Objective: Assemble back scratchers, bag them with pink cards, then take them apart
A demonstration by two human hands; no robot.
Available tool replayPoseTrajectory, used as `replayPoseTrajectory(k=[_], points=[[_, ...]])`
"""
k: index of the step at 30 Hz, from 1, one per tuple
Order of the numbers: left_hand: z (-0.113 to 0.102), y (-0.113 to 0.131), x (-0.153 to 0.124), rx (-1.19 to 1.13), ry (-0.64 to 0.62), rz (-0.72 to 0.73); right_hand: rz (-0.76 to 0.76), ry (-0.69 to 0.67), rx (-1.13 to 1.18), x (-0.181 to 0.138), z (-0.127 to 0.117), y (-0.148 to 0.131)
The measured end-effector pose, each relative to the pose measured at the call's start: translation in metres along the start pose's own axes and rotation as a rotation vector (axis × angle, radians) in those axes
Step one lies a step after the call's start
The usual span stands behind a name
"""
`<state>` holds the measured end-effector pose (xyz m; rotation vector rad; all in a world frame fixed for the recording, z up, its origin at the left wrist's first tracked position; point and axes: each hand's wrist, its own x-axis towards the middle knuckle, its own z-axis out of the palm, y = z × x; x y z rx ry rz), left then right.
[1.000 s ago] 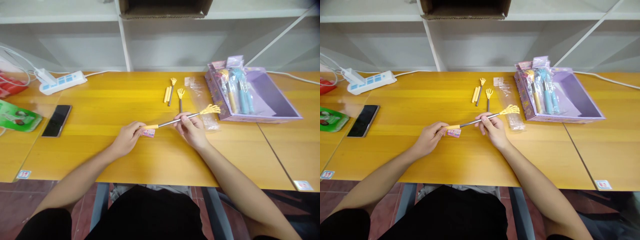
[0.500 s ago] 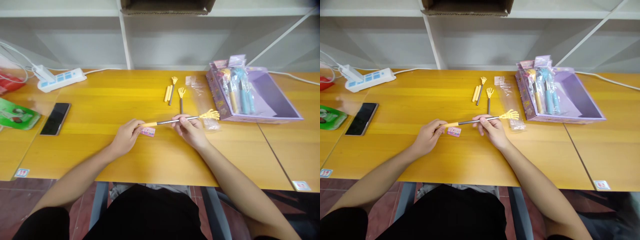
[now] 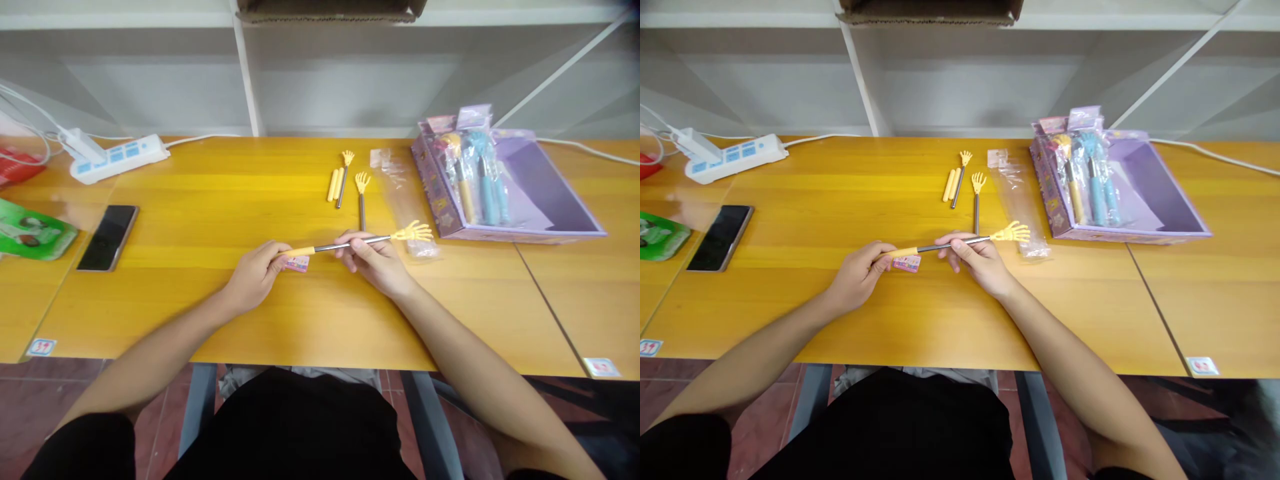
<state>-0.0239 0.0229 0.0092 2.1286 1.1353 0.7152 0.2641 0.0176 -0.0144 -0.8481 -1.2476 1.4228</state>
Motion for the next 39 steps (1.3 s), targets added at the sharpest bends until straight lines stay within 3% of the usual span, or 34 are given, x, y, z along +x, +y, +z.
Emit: replayPoseTrajectory(k=[12,14,18,20,29,39], points=[[0.004,0.004,-0.001,-0.104,-0.074,-0.048,0.091,-0.171,-0.026,-0.005,0.008,0.007],[-0.001,0.002,0.002,-0.092,-0.042,-0.054,0.076,-0.117,-0.029,-0.003,0.008,0.001],[-0.015,-0.004,0.008,-0.048,0.076,-0.054,-0.055,0.206,0.087,0.004,0.004,-0.012],[-0.019,-0.005,0.009,-0.029,0.098,-0.047,-0.078,0.295,0.078,0.007,0.001,-0.016],[-0.020,-0.007,0.009,-0.005,0.074,-0.050,-0.028,0.346,0.119,0.013,-0.012,-0.020],[-0.023,-0.011,0.011,0.105,0.061,-0.011,0.184,0.259,0.109,0.014,-0.032,-0.012]])
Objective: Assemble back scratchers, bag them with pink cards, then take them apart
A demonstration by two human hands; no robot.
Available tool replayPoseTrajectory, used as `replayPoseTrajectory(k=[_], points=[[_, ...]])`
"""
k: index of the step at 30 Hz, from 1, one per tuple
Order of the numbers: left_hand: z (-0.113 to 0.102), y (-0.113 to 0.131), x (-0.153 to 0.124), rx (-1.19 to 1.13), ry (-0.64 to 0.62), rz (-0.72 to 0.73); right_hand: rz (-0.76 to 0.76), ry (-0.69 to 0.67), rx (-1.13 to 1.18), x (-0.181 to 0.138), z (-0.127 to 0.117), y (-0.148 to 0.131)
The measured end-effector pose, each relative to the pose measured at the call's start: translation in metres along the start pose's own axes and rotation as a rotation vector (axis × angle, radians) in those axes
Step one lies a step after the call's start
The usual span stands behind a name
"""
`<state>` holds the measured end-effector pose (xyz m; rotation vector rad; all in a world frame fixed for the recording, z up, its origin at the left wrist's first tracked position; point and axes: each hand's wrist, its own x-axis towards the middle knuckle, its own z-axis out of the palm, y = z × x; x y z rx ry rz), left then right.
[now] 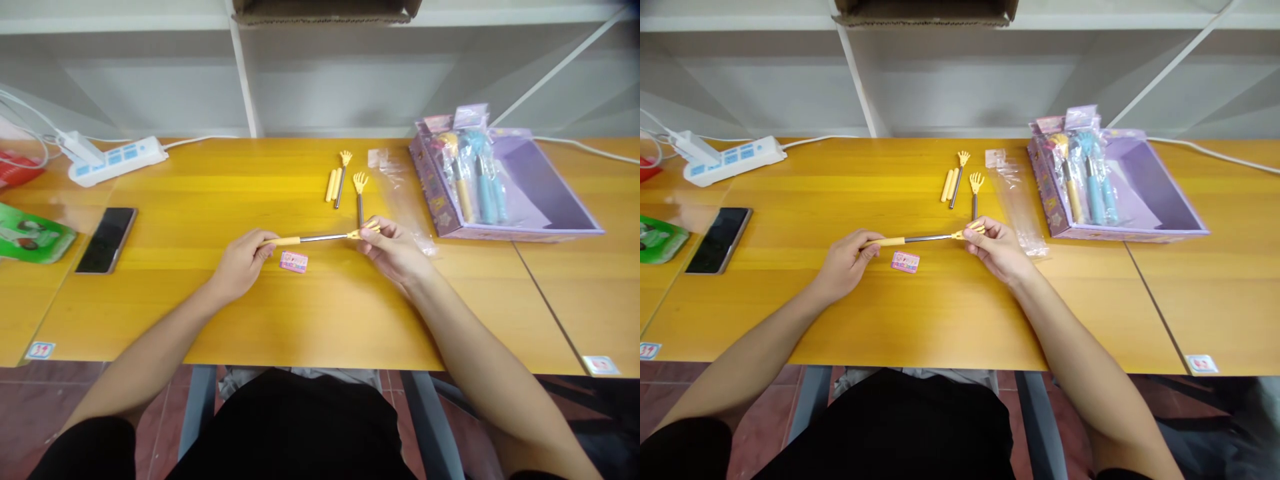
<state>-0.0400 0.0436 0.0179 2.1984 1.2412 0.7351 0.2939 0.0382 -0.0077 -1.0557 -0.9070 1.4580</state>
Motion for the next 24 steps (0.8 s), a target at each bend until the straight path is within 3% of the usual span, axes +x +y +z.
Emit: replayPoseTrajectory(k=[12,24], points=[[0.011,0.005,-0.007,-0.014,-0.104,-0.003,0.070,-0.161,-0.088,-0.007,0.007,0.012],[0.015,0.006,-0.009,-0.003,-0.103,-0.018,0.096,-0.166,-0.100,-0.009,0.007,0.017]])
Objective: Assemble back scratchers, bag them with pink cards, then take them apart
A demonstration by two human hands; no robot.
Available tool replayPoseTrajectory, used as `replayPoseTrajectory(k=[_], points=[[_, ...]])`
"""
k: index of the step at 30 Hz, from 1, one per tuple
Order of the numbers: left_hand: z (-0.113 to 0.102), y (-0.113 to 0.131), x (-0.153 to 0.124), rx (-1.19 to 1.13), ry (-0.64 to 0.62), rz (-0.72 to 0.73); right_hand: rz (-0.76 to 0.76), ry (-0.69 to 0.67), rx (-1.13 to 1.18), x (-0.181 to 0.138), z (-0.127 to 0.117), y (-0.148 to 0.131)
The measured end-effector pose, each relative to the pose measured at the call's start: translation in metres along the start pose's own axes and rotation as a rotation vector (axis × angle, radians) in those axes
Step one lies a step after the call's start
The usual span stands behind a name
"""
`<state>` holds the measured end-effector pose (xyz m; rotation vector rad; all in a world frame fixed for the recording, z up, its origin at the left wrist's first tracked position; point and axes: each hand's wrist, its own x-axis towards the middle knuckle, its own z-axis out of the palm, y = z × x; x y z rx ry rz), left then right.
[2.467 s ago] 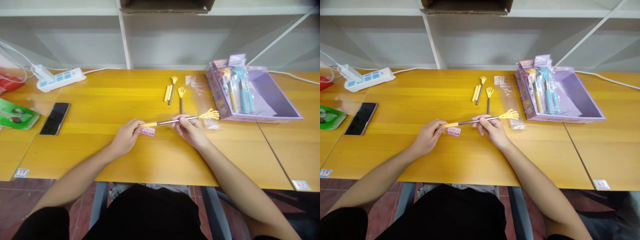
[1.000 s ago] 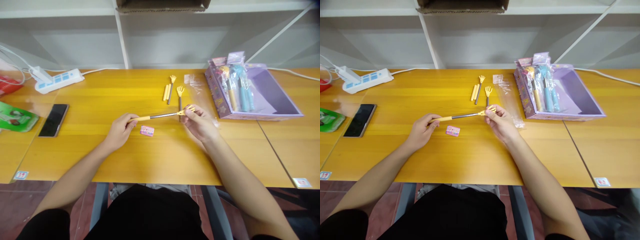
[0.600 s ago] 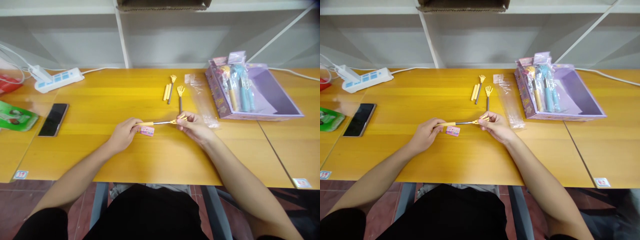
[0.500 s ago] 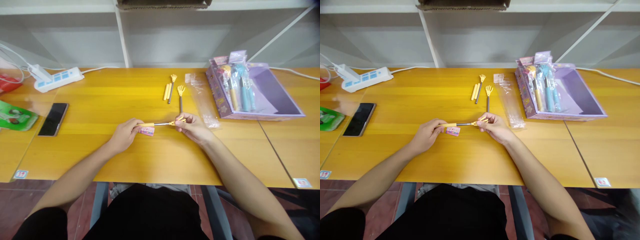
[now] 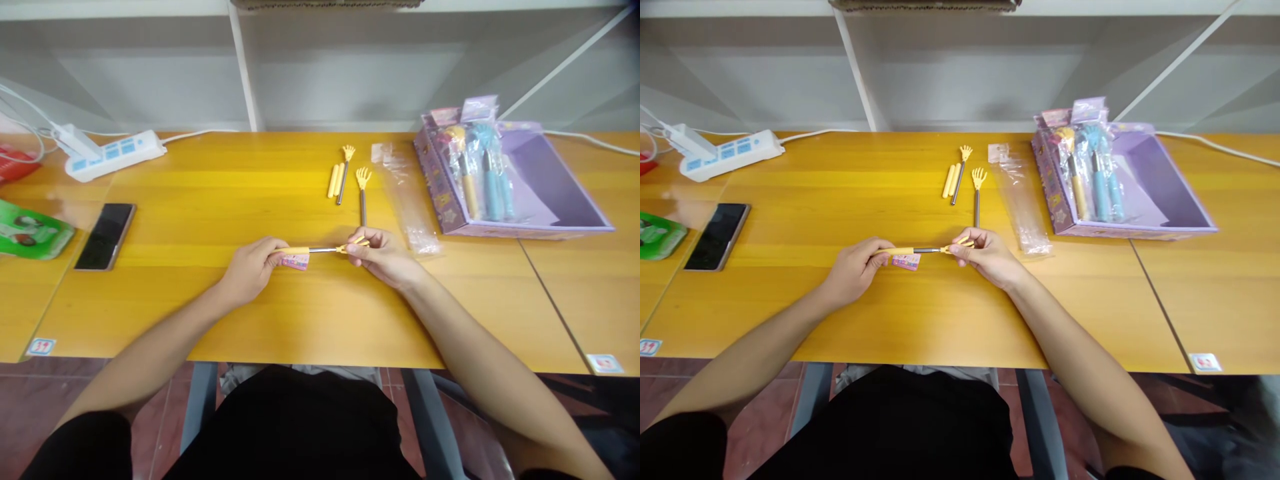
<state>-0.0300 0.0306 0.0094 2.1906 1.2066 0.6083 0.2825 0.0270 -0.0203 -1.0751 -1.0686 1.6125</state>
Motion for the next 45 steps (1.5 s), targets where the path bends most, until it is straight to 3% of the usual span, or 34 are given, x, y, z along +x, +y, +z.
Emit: replayPoseTrajectory(k=[16,22,25,29,31,35,39,45], points=[[-0.003,-0.002,-0.001,-0.080,0.020,-0.047,-0.026,0.050,-0.145,-0.002,0.005,-0.008],[-0.007,-0.001,0.002,-0.037,-0.012,-0.062,-0.035,-0.004,-0.239,0.000,0.004,-0.004],[-0.009,-0.002,0.003,-0.017,-0.023,-0.067,-0.187,-0.030,-0.385,0.001,0.004,-0.002],[-0.016,-0.004,0.006,0.022,0.009,-0.027,-0.576,-0.020,-0.824,-0.003,0.007,-0.012],[-0.023,-0.003,0.007,0.083,-0.001,-0.003,-0.697,-0.013,-1.005,-0.008,0.010,-0.021],[-0.033,0.014,0.004,0.306,-0.076,0.035,-0.793,0.010,-1.289,-0.026,0.022,-0.038],[-0.027,0.046,-0.010,0.400,-0.228,0.103,-0.860,0.049,-1.529,-0.054,0.040,-0.046],[-0.015,0.060,-0.029,0.438,-0.249,0.229,-0.947,0.049,-1.645,-0.086,0.056,-0.038]])
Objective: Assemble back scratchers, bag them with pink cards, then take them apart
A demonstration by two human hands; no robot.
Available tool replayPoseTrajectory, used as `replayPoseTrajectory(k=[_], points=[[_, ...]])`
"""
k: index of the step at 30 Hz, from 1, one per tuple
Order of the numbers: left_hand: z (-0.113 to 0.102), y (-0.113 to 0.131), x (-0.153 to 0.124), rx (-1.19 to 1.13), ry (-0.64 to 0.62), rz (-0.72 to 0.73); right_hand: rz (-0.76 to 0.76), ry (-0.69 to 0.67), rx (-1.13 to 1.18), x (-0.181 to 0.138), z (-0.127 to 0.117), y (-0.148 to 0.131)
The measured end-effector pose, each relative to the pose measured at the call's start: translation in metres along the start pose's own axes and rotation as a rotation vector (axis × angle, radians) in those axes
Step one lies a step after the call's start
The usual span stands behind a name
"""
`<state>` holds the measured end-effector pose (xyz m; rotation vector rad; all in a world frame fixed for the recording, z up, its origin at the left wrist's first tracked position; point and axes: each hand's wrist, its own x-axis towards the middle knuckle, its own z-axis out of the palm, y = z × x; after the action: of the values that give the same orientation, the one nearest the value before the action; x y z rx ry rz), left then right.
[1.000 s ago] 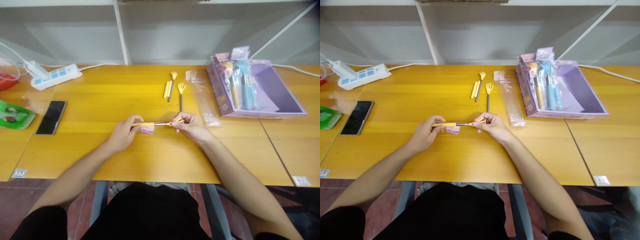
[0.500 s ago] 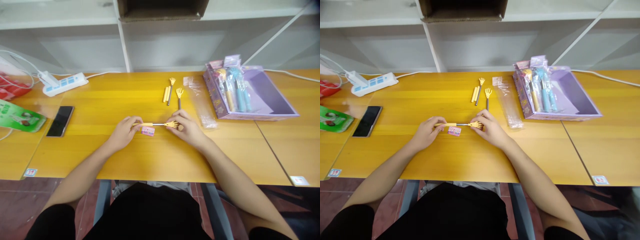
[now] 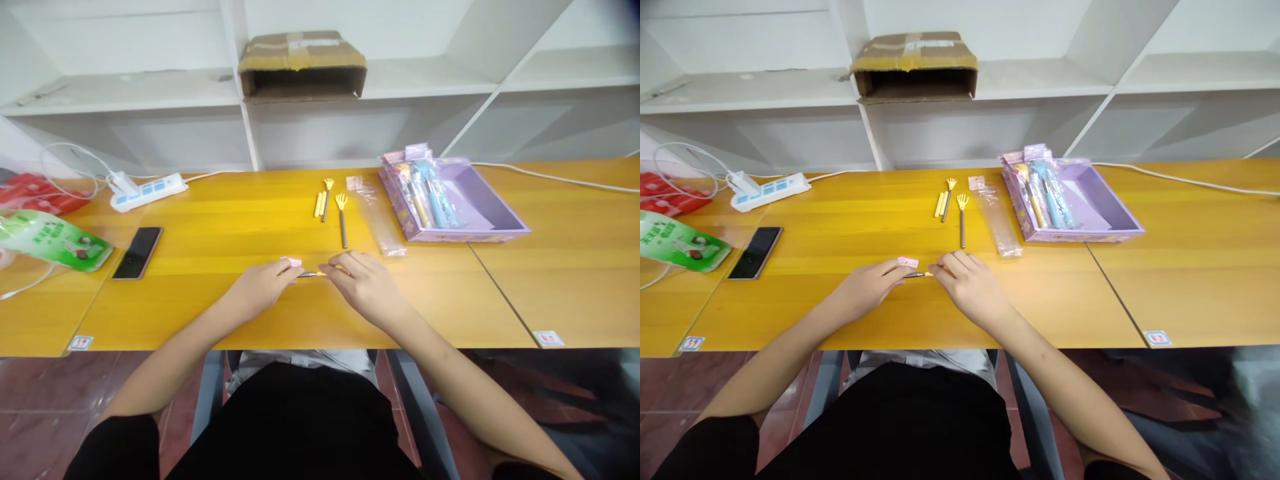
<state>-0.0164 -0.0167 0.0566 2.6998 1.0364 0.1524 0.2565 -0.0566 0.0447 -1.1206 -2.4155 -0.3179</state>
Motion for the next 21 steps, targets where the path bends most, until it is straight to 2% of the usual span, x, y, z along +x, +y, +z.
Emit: replayPoseTrajectory(k=[3,5,9,11,13,14,17,21], points=[[-0.002,-0.008,-0.012,0.068,-0.040,0.014,0.020,0.031,-0.044,-0.022,-0.003,0.004],[-0.006,-0.021,-0.028,0.116,-0.065,0.006,0.062,0.060,-0.077,-0.048,-0.008,0.018],[-0.016,-0.060,-0.078,0.117,-0.036,0.022,0.166,0.138,-0.215,-0.122,-0.030,0.073],[-0.019,-0.077,-0.104,0.077,-0.020,0.011,0.202,0.108,-0.265,-0.163,-0.042,0.103],[-0.019,-0.088,-0.125,0.045,-0.001,-0.018,0.302,0.062,-0.307,-0.197,-0.052,0.128],[-0.018,-0.091,-0.132,0.027,0.007,-0.022,0.360,0.083,-0.333,-0.211,-0.054,0.136],[-0.012,-0.092,-0.142,-0.010,0.010,-0.005,0.459,0.044,-0.286,-0.235,-0.053,0.146],[-0.004,-0.092,-0.141,0.070,0.004,-0.025,0.436,0.059,-0.164,-0.239,-0.040,0.134]])
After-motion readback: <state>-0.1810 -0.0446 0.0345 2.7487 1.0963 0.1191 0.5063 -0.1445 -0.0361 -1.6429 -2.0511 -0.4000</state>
